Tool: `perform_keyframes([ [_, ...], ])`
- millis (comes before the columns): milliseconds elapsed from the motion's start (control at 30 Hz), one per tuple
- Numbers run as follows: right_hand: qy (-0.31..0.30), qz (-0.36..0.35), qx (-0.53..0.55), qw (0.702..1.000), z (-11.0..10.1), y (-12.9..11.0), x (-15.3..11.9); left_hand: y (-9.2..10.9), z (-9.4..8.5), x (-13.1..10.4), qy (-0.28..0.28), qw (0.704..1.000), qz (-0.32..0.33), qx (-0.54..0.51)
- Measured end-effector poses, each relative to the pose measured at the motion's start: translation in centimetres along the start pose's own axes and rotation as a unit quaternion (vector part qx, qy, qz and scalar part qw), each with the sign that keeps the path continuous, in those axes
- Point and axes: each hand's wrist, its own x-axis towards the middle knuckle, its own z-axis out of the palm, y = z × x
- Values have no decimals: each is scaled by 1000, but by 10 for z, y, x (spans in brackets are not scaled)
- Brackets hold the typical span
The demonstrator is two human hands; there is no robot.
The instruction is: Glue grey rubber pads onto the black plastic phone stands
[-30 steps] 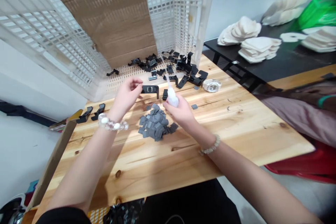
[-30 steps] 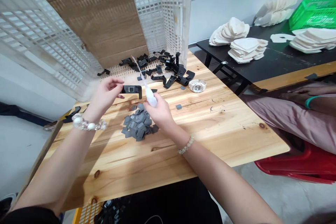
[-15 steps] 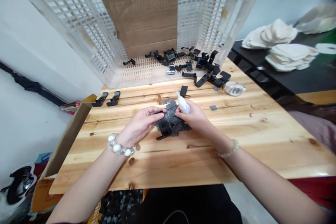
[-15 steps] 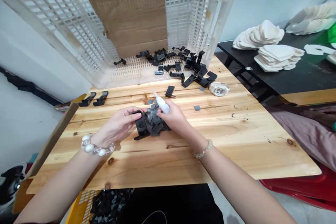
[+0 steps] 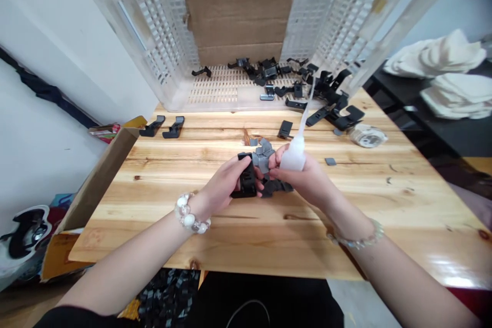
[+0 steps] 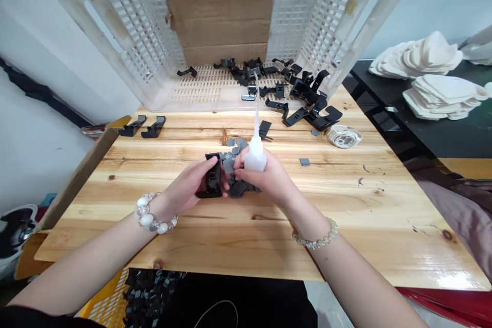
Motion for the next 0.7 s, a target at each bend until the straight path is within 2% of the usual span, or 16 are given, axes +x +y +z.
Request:
perform_keyframes([
  [100,-20,2,-28,999,3,-3,-2,-3,2,-2,-15,998,27,50],
  [333,-85,15,1,996,13,-5,-3,-8,6,-7,-53,982,92,153],
  [400,-66,5,-8,998,14,-5,-4,-8,7,-8,-54,980,102,161],
  [600,39,-38,-82,995,12,-8,-7,-6,10,-10,-55,983,113,133],
  [700,46,-56,-97,993,12,-9,-8,-5,11,-10,-52,984,122,121],
])
